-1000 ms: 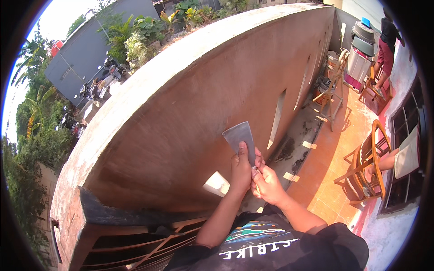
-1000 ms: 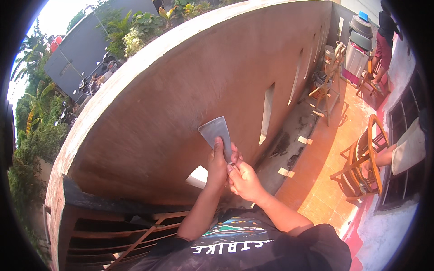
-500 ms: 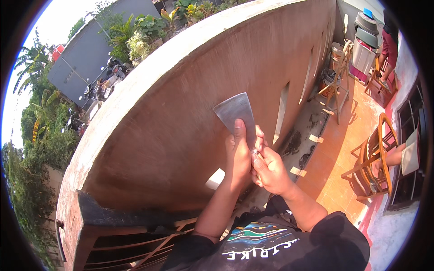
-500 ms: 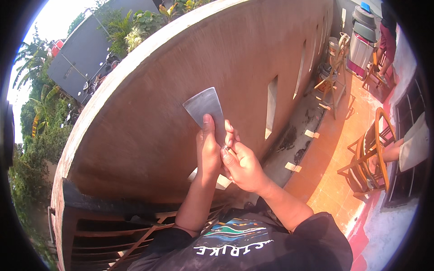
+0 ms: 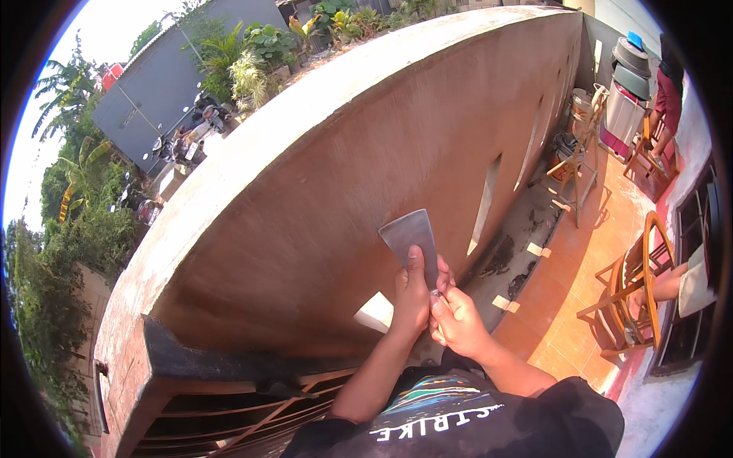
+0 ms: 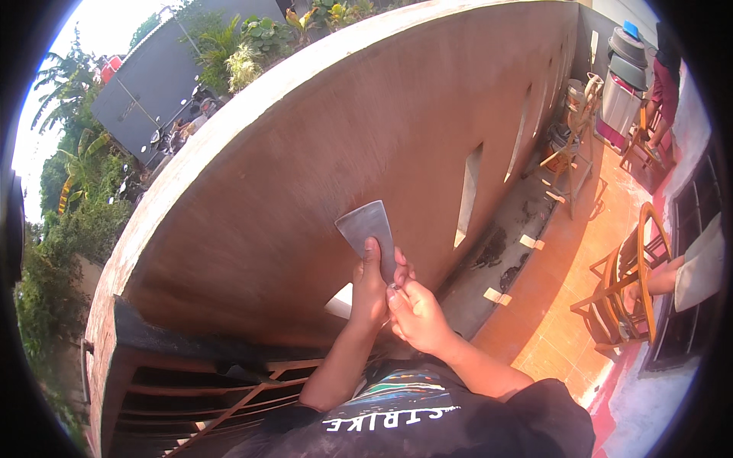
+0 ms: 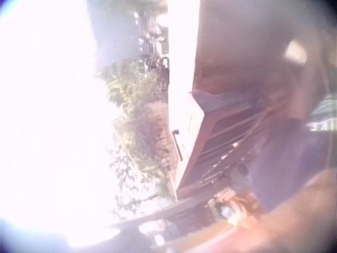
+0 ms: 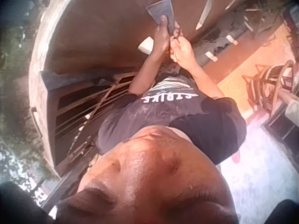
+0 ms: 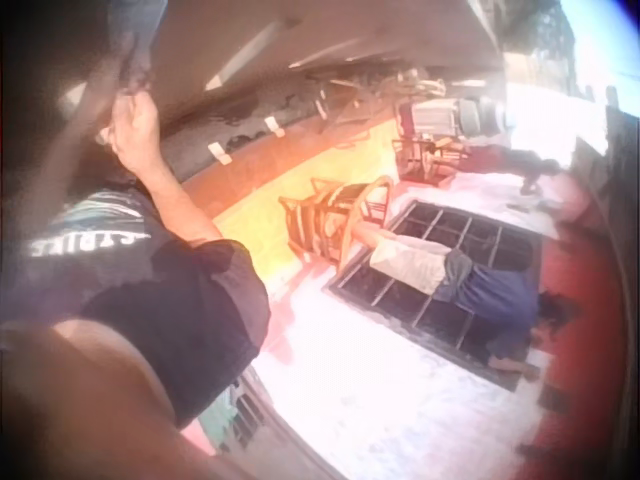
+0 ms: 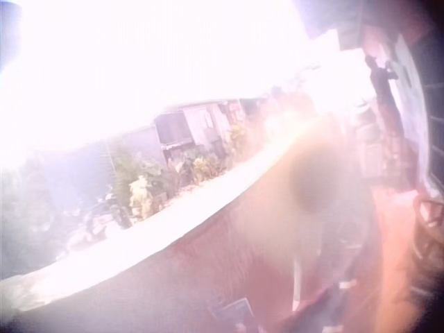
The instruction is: The person uses a metal trowel to smooth a reddish-brown wall surface on an outdoor balcony. They repeatedly scrape and level the wall with both hands, moving along the surface to even out imperfections.
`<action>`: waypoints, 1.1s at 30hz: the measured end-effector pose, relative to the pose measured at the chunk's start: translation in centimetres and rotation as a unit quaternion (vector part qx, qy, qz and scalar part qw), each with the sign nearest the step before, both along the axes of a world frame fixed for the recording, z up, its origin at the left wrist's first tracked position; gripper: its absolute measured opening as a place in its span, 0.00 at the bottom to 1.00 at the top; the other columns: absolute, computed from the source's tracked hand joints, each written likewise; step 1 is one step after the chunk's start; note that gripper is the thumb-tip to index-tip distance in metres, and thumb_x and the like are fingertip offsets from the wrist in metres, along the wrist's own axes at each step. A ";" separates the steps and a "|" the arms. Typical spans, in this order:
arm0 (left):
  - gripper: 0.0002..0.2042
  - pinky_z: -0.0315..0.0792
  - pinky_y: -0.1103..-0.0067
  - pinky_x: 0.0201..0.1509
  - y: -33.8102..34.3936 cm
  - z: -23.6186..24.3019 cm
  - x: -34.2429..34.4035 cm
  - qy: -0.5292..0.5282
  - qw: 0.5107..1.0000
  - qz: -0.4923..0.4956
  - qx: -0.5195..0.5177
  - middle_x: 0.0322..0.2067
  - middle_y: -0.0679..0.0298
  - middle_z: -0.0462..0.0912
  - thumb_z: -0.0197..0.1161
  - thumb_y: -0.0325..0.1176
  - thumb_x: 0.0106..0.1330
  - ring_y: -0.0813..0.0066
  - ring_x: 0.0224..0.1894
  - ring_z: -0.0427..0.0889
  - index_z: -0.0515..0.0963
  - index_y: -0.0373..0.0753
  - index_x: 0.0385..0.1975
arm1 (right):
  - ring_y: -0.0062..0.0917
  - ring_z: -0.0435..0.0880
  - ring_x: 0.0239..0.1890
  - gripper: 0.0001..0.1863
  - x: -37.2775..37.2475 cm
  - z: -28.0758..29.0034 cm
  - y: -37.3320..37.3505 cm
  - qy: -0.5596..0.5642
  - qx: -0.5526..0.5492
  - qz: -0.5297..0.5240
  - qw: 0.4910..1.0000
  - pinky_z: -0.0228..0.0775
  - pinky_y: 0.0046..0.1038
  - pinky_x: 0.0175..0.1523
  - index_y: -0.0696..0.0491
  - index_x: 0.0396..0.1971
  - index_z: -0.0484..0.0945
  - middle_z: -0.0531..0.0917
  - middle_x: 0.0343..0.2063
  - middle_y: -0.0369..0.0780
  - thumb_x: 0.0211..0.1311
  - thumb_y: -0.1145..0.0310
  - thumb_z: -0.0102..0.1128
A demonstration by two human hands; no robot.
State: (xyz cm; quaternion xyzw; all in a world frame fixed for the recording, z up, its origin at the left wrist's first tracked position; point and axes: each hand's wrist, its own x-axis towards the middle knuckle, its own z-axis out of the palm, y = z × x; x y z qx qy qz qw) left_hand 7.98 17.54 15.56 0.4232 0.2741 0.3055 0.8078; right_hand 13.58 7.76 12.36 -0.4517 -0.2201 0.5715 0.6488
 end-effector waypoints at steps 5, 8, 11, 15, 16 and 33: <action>0.30 0.71 0.76 0.37 0.3 0.0 0.0 -0.110 0.989 -0.016 0.102 0.16 0.67 0.68 0.40 0.60 0.78 0.72 0.27 0.73 0.73 0.38 0.27 | 0.12 0.63 0.15 0.05 -0.2 -0.2 0.2 -0.071 0.153 -0.067 0.983 0.57 0.16 0.19 0.52 0.42 0.64 0.69 0.22 0.31 0.79 0.67 0.45; 0.30 0.71 0.76 0.37 0.1 -0.6 -0.1 -0.009 0.999 -0.021 0.030 0.16 0.66 0.68 0.41 0.60 0.78 0.72 0.27 0.73 0.73 0.37 0.28 | 0.12 0.64 0.15 0.05 -0.3 -0.5 -0.1 -0.024 0.022 -0.010 0.999 0.58 0.17 0.19 0.52 0.43 0.64 0.69 0.23 0.32 0.79 0.67 0.45; 0.30 0.71 0.76 0.36 -0.1 -1.4 -0.1 -0.042 0.997 -0.013 0.063 0.17 0.66 0.69 0.41 0.61 0.77 0.72 0.26 0.73 0.73 0.37 0.28 | 0.12 0.64 0.17 0.05 -0.1 -0.7 -0.5 -0.023 0.078 -0.001 0.997 0.60 0.16 0.20 0.52 0.44 0.63 0.69 0.25 0.33 0.79 0.68 0.45; 0.30 0.71 0.77 0.35 -0.3 -2.3 -0.1 -0.053 0.996 -0.012 0.070 0.16 0.66 0.68 0.42 0.61 0.77 0.72 0.27 0.74 0.73 0.37 0.28 | 0.11 0.65 0.18 0.05 0.0 -1.1 -0.8 -0.056 0.119 0.006 0.991 0.61 0.16 0.21 0.53 0.45 0.64 0.69 0.27 0.33 0.79 0.68 0.45; 0.30 0.71 0.77 0.35 -0.4 -2.4 -0.1 -0.097 0.991 -0.015 0.087 0.16 0.66 0.68 0.42 0.61 0.77 0.72 0.27 0.74 0.73 0.37 0.28 | 0.11 0.65 0.18 0.05 0.0 -1.0 -0.8 -0.037 0.109 -0.025 0.993 0.61 0.16 0.21 0.53 0.45 0.64 0.69 0.27 0.33 0.79 0.68 0.45; 0.31 0.72 0.79 0.33 -0.4 -1.3 0.4 -0.098 0.990 0.015 0.097 0.18 0.67 0.70 0.39 0.60 0.78 0.76 0.26 0.75 0.73 0.36 0.29 | 0.13 0.66 0.17 0.04 0.9 -0.8 -0.4 -0.068 0.134 -0.031 0.988 0.60 0.16 0.19 0.53 0.42 0.64 0.70 0.24 0.33 0.79 0.69 0.45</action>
